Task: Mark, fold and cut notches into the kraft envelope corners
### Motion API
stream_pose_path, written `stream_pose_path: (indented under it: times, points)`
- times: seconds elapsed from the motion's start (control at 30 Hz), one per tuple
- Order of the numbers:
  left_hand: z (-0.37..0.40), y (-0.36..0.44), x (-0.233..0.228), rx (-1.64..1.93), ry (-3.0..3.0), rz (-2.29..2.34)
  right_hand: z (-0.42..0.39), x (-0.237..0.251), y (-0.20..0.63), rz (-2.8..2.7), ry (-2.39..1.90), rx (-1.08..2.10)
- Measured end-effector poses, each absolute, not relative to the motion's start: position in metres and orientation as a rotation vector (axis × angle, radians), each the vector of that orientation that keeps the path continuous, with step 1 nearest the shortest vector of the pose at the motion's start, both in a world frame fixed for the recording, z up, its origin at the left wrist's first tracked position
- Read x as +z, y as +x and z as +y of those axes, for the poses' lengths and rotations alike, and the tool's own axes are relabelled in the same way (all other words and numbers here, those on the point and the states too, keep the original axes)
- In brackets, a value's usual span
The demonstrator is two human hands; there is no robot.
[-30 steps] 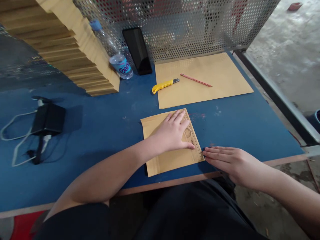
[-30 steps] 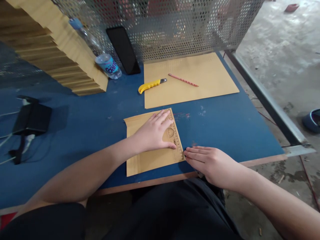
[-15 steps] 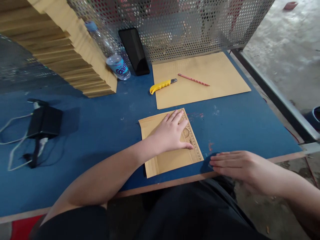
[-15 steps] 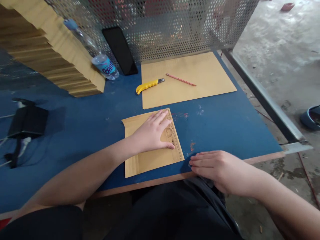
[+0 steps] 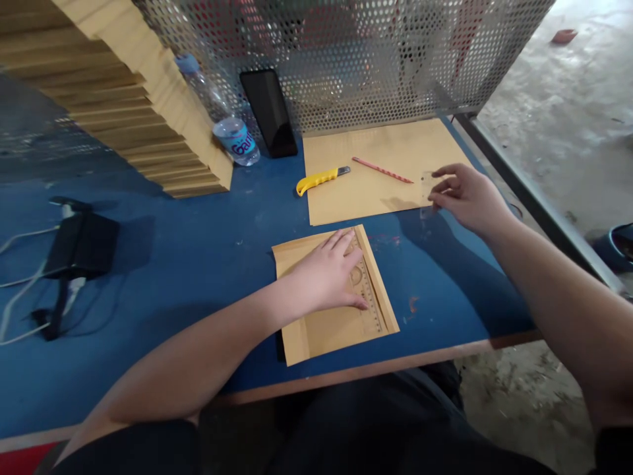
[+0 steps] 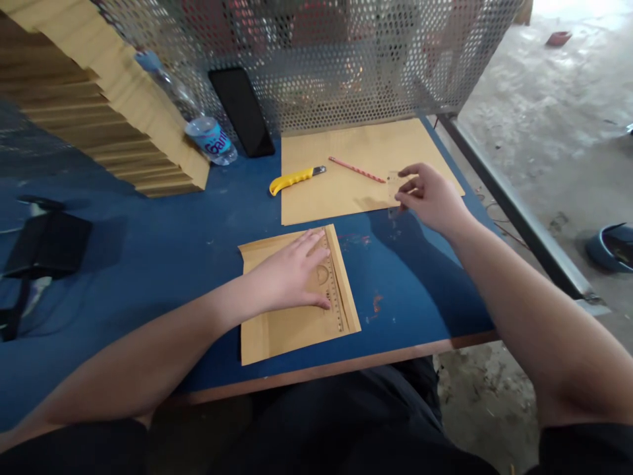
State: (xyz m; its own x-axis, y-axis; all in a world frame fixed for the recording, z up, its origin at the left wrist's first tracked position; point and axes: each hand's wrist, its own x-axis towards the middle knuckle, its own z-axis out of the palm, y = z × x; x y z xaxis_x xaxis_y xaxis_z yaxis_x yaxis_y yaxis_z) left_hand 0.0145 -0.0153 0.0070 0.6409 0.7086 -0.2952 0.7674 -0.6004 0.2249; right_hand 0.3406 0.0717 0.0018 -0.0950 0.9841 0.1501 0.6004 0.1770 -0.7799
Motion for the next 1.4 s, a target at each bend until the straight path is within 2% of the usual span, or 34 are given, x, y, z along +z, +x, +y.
stream_pose_path:
  times: [0.23, 0.5, 0.63, 0.73, 0.83, 0.9, 1.13, 1.4]
  points:
    - [-0.016, 0.014, 0.007, -0.243, 2.575, 1.164, 0.137, -0.013, 0.312, -1.726, -1.786, 0.437]
    - [-0.016, 0.014, 0.01, -0.279, 2.601, 1.147, 0.13, -0.019, 0.308, -1.924, -1.812, 0.145]
    - [-0.015, 0.011, 0.015, -0.332, 2.591, 1.202, 0.099, -0.007, 0.3, -2.197, -1.525, 0.063]
    - [-0.015, 0.01, 0.017, -0.378, 2.559, 1.229, 0.062, -0.002, 0.281, -2.529, -1.009, 0.182]
    - [-0.015, 0.01, 0.014, -0.366, 2.555, 1.229, 0.029, -0.004, 0.258, -2.746, -0.499, 0.119]
    - [-0.015, 0.011, 0.011, -0.348, 2.57, 1.244, 0.015, -0.007, 0.249, -2.819, -0.316, 0.109]
    - [-0.017, 0.015, 0.009, -0.432, 2.565, 1.266, 0.008, -0.006, 0.257, -2.832, -0.289, 0.046]
    - [-0.016, 0.015, 0.0, -0.286, 2.602, 1.208, 0.027, -0.005, 0.275, -2.827, -0.609, 0.18]
